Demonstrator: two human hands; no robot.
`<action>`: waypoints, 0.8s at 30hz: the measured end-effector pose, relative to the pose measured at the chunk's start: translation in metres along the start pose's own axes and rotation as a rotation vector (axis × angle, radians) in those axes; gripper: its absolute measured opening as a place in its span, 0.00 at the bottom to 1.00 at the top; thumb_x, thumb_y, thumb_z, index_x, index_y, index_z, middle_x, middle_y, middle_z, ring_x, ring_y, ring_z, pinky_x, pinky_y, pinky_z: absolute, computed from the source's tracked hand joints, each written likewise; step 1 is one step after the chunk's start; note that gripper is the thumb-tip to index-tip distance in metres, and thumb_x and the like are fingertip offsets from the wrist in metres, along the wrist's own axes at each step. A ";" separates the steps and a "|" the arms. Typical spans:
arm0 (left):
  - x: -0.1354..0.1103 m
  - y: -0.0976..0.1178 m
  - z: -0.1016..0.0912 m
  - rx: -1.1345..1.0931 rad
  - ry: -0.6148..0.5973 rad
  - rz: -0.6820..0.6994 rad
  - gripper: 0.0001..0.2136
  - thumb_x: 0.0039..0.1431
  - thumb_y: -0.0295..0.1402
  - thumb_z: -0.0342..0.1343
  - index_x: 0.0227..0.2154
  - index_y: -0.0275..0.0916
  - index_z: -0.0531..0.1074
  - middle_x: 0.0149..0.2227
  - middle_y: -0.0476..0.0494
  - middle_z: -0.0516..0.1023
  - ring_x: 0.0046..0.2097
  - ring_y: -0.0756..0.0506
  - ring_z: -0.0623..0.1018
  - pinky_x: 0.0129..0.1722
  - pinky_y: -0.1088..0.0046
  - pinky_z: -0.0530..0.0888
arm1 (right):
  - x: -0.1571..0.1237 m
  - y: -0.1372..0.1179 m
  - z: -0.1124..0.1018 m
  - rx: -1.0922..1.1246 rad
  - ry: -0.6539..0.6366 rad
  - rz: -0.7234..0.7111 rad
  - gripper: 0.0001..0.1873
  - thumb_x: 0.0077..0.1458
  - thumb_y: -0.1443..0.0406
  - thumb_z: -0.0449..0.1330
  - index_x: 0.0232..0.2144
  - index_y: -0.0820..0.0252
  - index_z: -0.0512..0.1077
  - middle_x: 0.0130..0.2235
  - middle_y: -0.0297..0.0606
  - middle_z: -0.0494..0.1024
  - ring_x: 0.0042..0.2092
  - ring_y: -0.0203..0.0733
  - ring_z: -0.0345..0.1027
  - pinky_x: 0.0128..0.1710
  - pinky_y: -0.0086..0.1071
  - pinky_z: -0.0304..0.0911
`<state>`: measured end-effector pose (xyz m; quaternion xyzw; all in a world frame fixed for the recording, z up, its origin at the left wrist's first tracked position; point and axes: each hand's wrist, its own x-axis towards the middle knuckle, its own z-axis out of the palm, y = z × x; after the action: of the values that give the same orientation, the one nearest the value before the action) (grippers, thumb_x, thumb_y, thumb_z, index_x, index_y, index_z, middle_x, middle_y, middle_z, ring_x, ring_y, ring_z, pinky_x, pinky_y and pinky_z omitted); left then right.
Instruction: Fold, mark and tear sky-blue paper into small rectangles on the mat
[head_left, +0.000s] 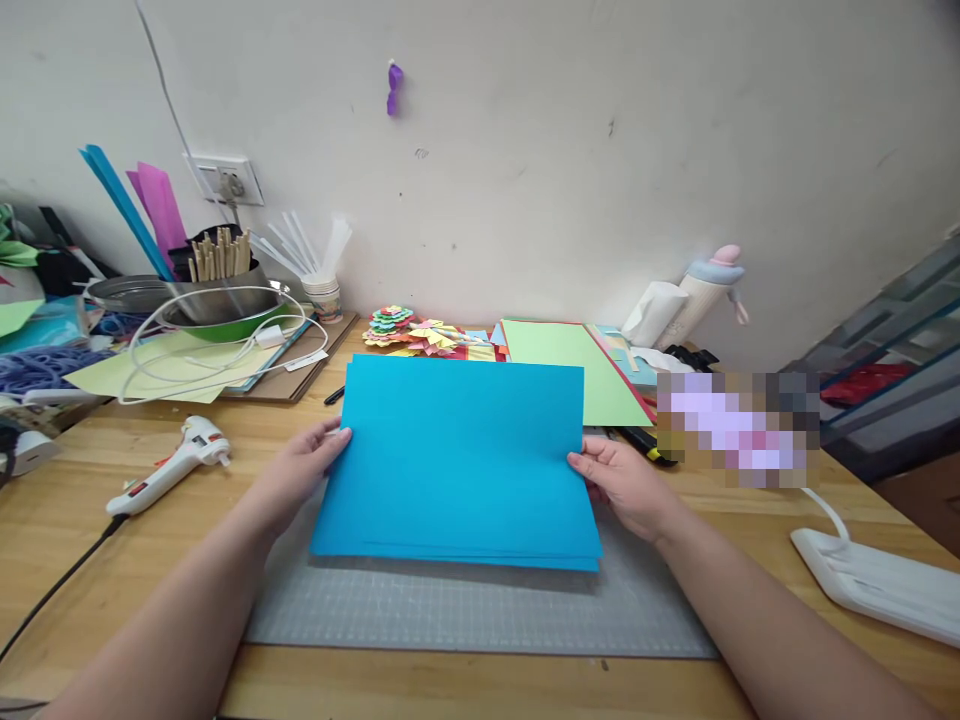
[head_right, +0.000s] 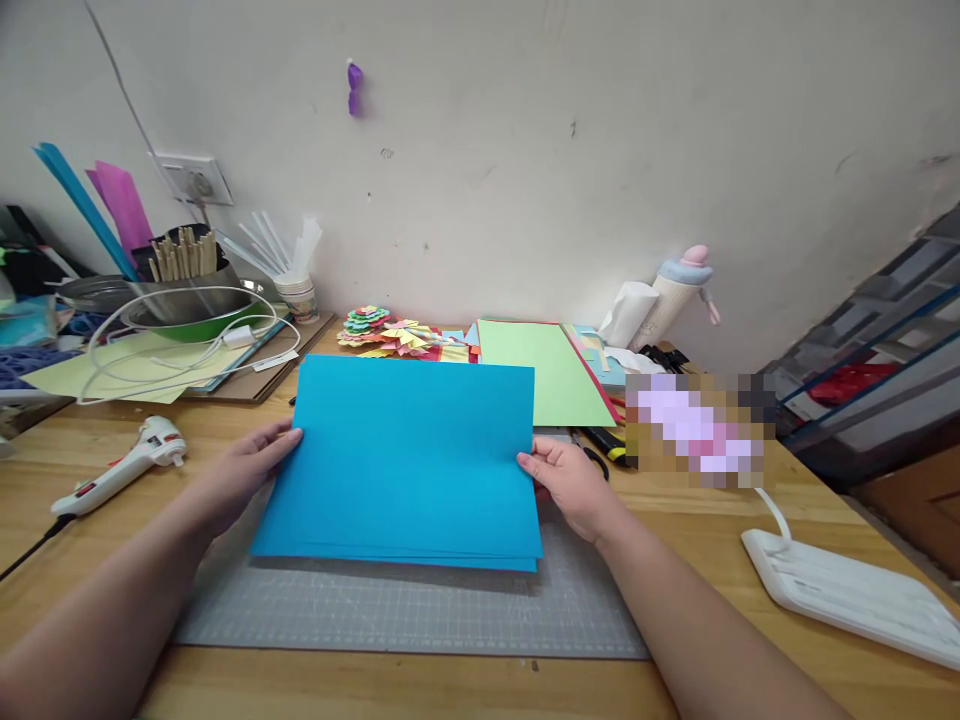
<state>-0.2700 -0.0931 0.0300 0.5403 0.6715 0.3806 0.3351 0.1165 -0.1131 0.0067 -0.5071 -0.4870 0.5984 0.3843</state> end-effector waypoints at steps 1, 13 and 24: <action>0.000 -0.003 0.002 -0.050 -0.064 -0.031 0.27 0.46 0.55 0.58 0.42 0.38 0.76 0.31 0.41 0.80 0.34 0.39 0.80 0.33 0.64 0.76 | 0.000 0.001 0.000 0.012 0.005 0.013 0.23 0.43 0.48 0.67 0.33 0.58 0.70 0.28 0.34 0.77 0.28 0.40 0.69 0.28 0.34 0.66; -0.007 -0.013 0.003 -0.345 -0.198 -0.168 0.26 0.41 0.50 0.67 0.40 0.37 0.77 0.31 0.43 0.81 0.31 0.43 0.77 0.29 0.70 0.73 | 0.003 0.003 0.001 0.036 0.208 0.029 0.21 0.39 0.52 0.71 0.26 0.58 0.69 0.24 0.30 0.75 0.24 0.36 0.66 0.24 0.30 0.63; -0.010 -0.007 0.001 -0.457 -0.207 -0.280 0.22 0.37 0.46 0.70 0.32 0.38 0.73 0.25 0.48 0.78 0.24 0.46 0.75 0.25 0.71 0.73 | 0.002 0.002 0.003 0.114 0.129 0.078 0.24 0.41 0.52 0.70 0.38 0.58 0.75 0.32 0.37 0.80 0.28 0.41 0.72 0.27 0.34 0.69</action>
<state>-0.2701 -0.1031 0.0239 0.3886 0.5986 0.4152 0.5642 0.1128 -0.1122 0.0045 -0.5402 -0.4064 0.6058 0.4195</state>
